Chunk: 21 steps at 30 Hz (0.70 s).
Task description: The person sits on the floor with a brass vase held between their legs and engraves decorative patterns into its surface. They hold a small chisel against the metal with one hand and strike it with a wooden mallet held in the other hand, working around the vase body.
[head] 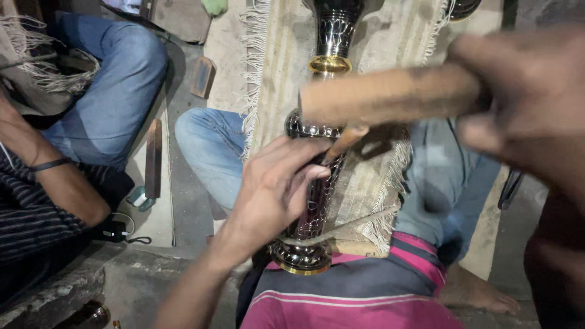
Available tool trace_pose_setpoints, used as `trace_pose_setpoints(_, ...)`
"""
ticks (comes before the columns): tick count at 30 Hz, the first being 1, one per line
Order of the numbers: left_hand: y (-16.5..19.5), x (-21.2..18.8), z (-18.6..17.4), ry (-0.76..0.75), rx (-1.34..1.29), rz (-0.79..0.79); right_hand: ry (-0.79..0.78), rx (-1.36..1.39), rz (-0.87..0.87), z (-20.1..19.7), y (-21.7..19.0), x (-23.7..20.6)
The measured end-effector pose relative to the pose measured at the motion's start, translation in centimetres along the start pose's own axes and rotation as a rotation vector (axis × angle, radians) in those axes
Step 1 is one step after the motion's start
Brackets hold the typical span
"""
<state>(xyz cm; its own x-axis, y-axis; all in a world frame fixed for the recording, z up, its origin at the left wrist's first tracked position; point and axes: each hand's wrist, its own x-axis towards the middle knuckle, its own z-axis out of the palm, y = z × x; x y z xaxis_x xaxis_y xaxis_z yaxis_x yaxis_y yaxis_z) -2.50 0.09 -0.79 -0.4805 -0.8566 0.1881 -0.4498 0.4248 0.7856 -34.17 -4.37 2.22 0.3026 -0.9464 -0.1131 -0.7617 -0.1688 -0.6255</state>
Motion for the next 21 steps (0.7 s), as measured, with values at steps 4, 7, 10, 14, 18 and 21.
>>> trace_pose_setpoints(4,0.7,-1.5,1.5,0.176,-0.027,-0.115,0.014,0.044,-0.063,0.4,-2.2,1.1)
trace_pose_setpoints(7,1.1,-2.3,3.1,0.331,-0.027,-0.203,0.019,-0.175,-0.125,0.6,-4.0,2.4)
trace_pose_setpoints(10,1.7,-3.3,4.9,0.441,-0.117,-0.315,0.048,-0.316,-0.242,0.5,-6.1,3.6)
trace_pose_setpoints(14,1.4,-3.9,5.6,0.491,-0.085,-0.378,0.117,-0.345,-0.42,0.5,-9.2,4.4)
trace_pose_setpoints(18,1.2,-3.9,5.7,0.494,-0.119,-0.342,0.099,-0.271,-0.437,0.1,-11.3,4.4)
trace_pose_setpoints(21,1.6,-4.1,5.6,0.493,-0.11,-0.333,-0.066,-0.661,-0.446,-0.6,-11.9,4.4)
